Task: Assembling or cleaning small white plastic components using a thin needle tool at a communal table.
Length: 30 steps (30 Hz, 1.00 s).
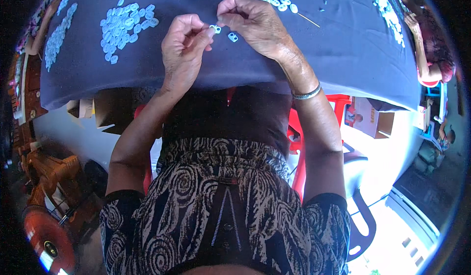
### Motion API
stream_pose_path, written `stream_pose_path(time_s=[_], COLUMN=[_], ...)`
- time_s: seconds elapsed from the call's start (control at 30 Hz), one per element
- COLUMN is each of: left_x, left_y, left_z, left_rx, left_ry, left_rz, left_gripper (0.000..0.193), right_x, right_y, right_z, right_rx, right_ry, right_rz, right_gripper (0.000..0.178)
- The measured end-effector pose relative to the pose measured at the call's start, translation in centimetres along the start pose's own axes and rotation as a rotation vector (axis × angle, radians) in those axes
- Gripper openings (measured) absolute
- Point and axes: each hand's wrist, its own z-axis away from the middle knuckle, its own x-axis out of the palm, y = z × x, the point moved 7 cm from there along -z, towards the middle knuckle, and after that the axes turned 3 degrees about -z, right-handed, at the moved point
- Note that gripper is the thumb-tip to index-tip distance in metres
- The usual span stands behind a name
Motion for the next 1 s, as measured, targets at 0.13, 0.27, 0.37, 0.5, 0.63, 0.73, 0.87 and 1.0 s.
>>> stream_pose_path(time_s=[0.13,0.27,0.37,0.5,0.63,0.73,0.87,1.0], left_x=[0.0,-0.2,-0.1,-0.1,-0.2,0.1,-0.2,-0.2], left_y=[0.0,-0.1,0.0,0.0,0.1,0.2,-0.2,-0.1], left_z=[0.0,0.1,0.1,0.0,0.0,0.1,0.2,0.1], left_rx=[0.018,0.031,0.027,0.039,0.041,0.019,0.011,0.024], left_ry=[0.009,0.007,0.012,0.009,0.013,0.043,0.074,0.081], left_rz=[-0.003,-0.048,0.01,-0.032,-0.052,0.001,0.055,0.019], left_gripper=[0.019,0.02,0.02,0.02,0.02,0.021,0.022,0.023], right_x=[0.2,0.4,0.5,0.5,0.6,0.7,1.0,1.2], right_y=[-0.1,0.0,0.3,0.3,0.5,0.4,0.3,-0.1], right_z=[0.1,0.1,0.3,0.3,0.2,0.3,0.2,0.2], right_rx=[-0.007,0.052,0.123,0.116,0.097,0.127,-0.004,-0.065], right_ry=[-0.017,-0.013,-0.012,-0.008,-0.01,-0.015,0.015,0.029], right_rz=[0.009,0.0,-0.035,-0.005,0.006,0.036,0.084,0.198], right_gripper=[0.01,0.011,0.012,0.013,0.013,0.012,0.011,0.008])
